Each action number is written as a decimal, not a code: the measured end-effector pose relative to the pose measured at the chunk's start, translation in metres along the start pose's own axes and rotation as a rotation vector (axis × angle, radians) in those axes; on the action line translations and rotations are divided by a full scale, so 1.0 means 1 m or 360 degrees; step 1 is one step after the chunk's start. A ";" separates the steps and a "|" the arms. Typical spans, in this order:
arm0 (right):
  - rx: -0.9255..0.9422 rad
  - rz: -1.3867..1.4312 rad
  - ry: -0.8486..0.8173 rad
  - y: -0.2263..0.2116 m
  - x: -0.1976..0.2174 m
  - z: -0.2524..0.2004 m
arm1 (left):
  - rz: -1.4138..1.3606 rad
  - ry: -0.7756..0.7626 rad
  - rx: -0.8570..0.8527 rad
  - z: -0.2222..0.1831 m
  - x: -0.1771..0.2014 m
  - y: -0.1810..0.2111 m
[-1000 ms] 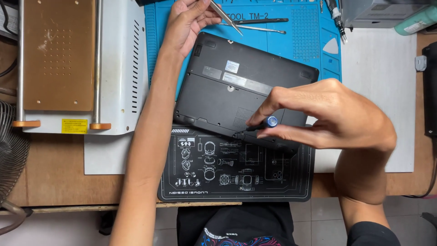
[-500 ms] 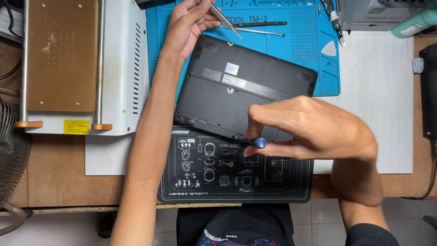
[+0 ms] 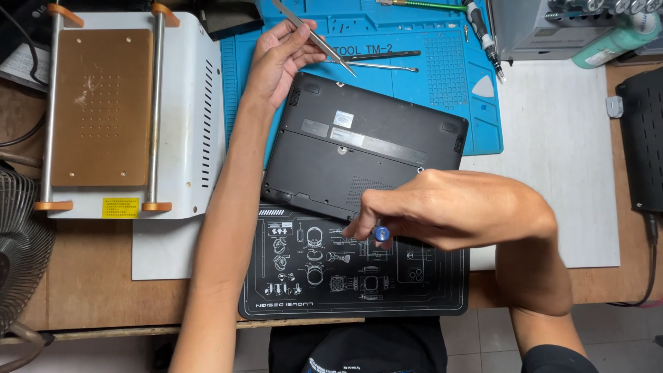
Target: Removing internal screws from a laptop using a screwdriver and tweezers on a repair bench.
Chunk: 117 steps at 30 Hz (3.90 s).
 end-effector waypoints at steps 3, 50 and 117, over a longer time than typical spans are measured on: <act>0.0155 0.0134 -0.0117 -0.006 0.006 0.004 | -0.0015 0.0017 0.0020 0.000 -0.001 0.002; 0.0287 0.0496 -0.0238 -0.010 -0.003 0.021 | -0.0130 0.0084 0.0081 0.000 -0.001 0.000; 0.0134 -0.0021 0.2215 0.068 0.075 -0.040 | -0.0009 -0.0124 0.0034 -0.003 -0.005 0.007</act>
Point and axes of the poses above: each hand's wrist, its own z-axis towards the middle knuckle, its own x-axis out of the back of the hand, y = z × x, the point moved 3 cm from there along z, towards the middle knuckle
